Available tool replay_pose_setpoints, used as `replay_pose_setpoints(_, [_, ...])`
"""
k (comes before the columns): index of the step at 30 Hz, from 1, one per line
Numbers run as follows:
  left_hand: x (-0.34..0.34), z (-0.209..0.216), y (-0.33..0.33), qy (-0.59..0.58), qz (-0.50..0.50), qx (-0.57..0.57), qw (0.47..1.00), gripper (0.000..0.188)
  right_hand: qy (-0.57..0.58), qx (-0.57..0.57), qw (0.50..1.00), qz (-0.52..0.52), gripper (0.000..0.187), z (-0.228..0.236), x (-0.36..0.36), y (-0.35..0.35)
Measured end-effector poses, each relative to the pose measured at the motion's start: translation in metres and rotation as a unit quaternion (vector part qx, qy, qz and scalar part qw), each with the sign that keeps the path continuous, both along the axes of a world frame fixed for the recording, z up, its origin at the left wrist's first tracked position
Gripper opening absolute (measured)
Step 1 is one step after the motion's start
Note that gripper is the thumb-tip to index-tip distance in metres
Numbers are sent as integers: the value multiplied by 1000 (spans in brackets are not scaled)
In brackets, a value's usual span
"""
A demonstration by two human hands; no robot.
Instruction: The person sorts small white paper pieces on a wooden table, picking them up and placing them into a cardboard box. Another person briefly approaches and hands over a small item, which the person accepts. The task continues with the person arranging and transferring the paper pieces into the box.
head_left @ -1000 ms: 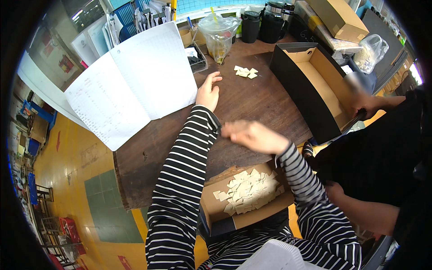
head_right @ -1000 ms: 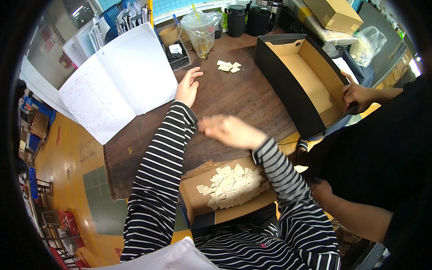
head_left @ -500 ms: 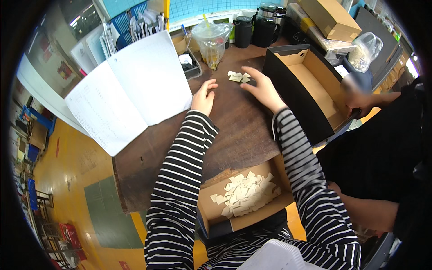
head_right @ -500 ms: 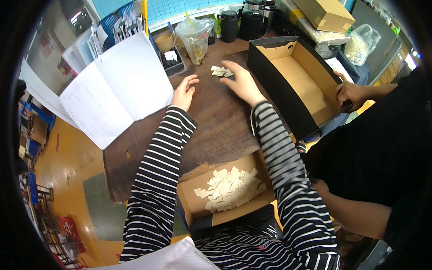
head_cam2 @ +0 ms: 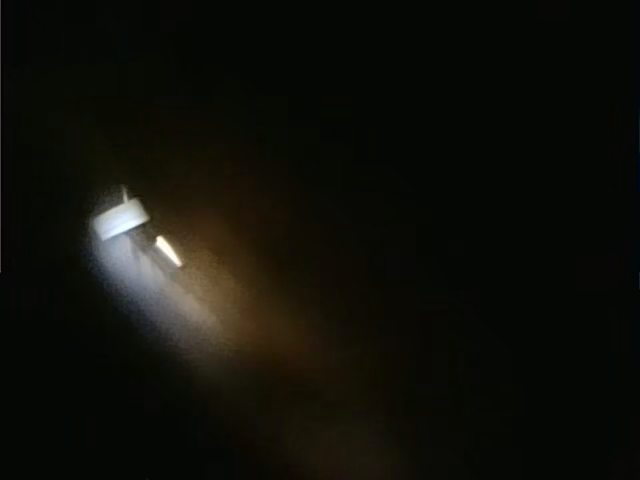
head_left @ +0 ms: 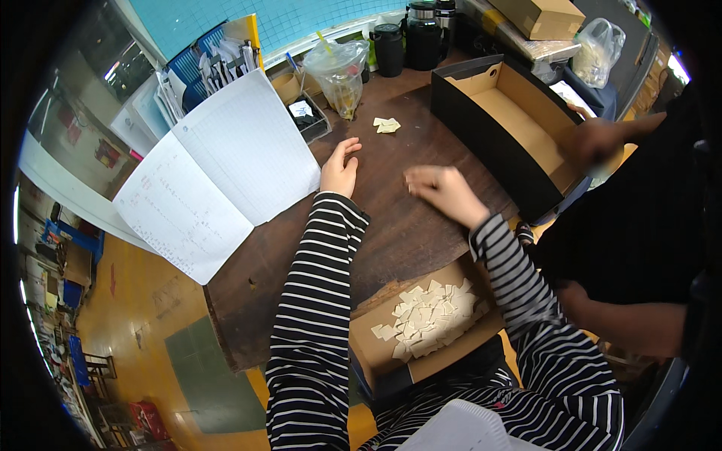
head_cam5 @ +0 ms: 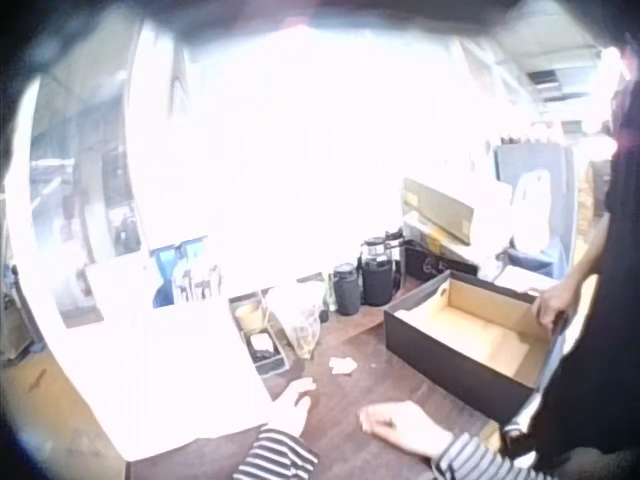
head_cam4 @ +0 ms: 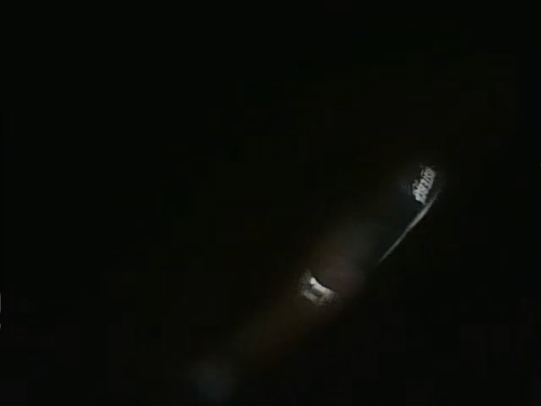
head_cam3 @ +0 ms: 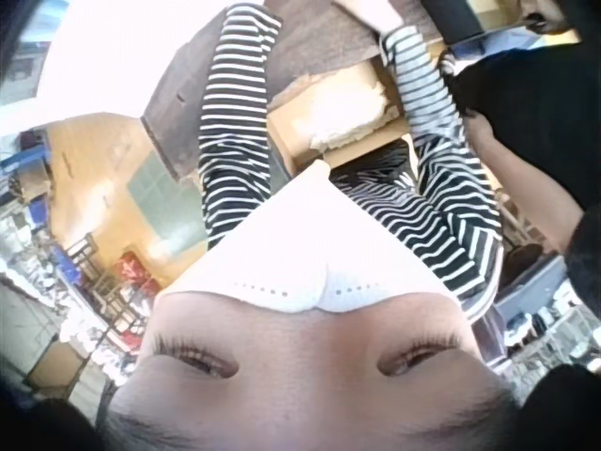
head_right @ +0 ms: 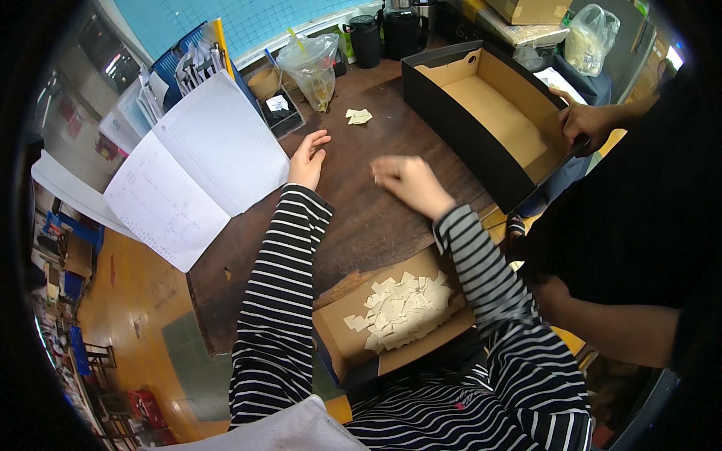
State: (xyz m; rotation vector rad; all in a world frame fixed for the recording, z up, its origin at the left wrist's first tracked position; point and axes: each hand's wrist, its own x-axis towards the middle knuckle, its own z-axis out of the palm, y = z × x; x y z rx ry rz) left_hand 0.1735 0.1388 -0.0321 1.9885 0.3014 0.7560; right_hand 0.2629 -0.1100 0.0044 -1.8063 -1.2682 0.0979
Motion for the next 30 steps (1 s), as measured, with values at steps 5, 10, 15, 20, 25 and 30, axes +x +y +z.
replay_pose_setpoints(5, [-3,7,-5,15,0,-3,1000,40,41,-92,980,169,23,23,-76,-74])
replay_pose_setpoints(10, [-3,9,-5,35,-11,-19,999,42,104,-184,922,325,26,58,-89,-89])
replay_pose_setpoints(15, [-2,8,-4,32,-9,-13,999,42,-5,-5,990,143,28,62,-21,-23])
replay_pose_setpoints(20, [-2,7,-3,37,-9,-19,999,43,-129,33,990,-44,37,19,59,82])
replay_pose_setpoints(25, [-1,7,-2,28,-13,-7,1000,43,-98,-3,995,-27,22,3,85,92])
replay_pose_setpoints(30, [0,5,-3,29,-16,-9,999,42,54,-10,999,5,20,8,70,50])
